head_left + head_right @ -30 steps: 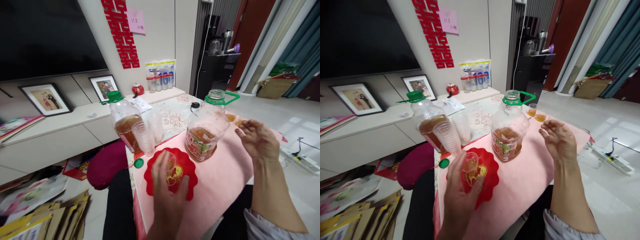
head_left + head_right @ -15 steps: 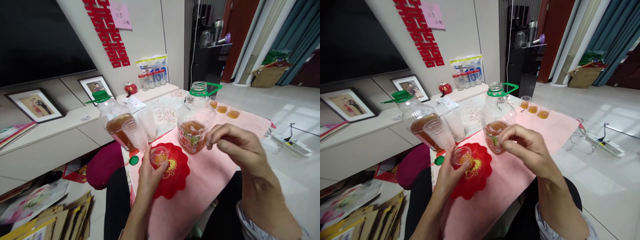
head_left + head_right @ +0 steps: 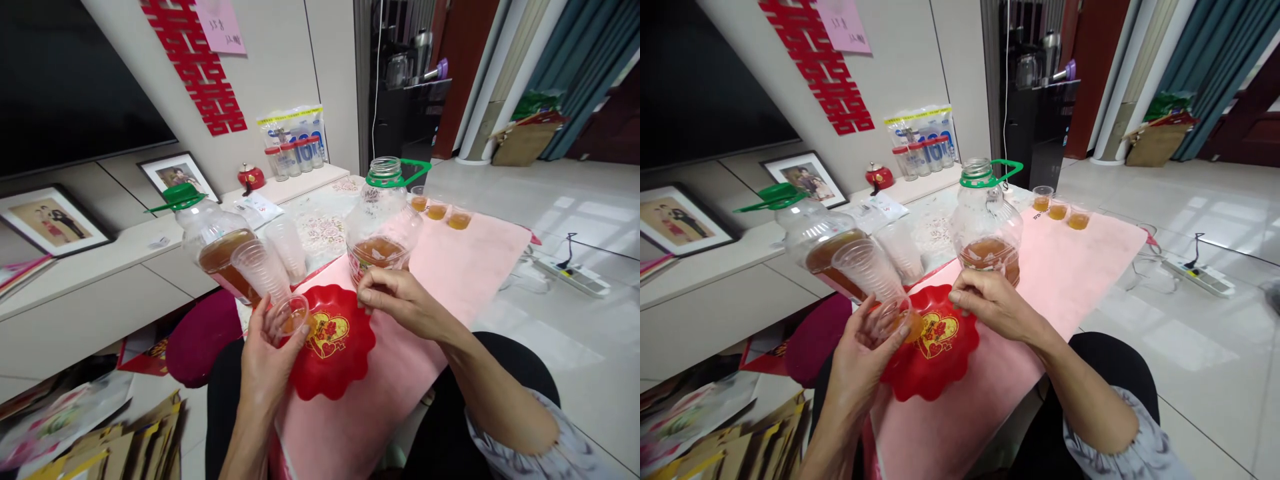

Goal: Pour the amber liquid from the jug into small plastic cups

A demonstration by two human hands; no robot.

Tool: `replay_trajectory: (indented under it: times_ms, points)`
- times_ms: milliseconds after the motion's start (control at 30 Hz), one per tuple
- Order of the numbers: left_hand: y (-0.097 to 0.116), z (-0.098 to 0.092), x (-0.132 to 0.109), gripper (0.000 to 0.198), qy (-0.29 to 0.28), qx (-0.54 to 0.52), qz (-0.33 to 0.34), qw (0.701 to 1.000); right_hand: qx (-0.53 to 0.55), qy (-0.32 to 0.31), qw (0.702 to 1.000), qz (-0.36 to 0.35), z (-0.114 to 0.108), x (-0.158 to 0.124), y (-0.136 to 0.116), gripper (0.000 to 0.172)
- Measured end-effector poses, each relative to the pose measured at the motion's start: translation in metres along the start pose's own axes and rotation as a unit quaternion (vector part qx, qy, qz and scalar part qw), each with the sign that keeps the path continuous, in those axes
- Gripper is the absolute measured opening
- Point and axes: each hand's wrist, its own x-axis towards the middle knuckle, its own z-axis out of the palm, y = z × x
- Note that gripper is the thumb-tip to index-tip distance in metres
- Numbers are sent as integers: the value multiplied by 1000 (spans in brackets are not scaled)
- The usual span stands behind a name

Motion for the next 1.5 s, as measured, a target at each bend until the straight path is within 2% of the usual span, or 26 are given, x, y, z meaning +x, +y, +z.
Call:
replay_trajectory:
  times_ms: [100, 333, 567, 867, 1033, 1200, 1433, 1500]
  points:
    - [-1, 1, -3, 118, -12, -15, -13, 1000, 3, -15, 1000, 17, 8, 4, 11, 32]
    - [-11, 7, -12, 119, -108, -12, -17, 994, 45, -53, 996, 61, 21, 9, 31, 42]
    - [-13, 16, -22, 111, -155, 6, -22, 988, 80, -62, 988, 115, 24, 10, 35, 44]
    - [-23, 10, -24, 105, -208, 45, -1, 977, 140, -77, 971, 180, 21, 10, 49, 47]
    - [-8, 19, -35, 106, -174, 18, -18, 984, 180, -70, 963, 185, 21, 8, 43, 41]
    - [4, 26, -48, 111, -165, 25, -38, 985, 216, -57, 958, 179, 17, 1, 29, 31]
    - [-10, 18, -34, 114, -242, 37, 10, 970, 255, -41, 952, 163, -5, -18, 13, 37]
    - [-17, 19, -34, 112, -246, 21, 19, 969, 260, -25, 953, 154, -16, -27, 7, 37]
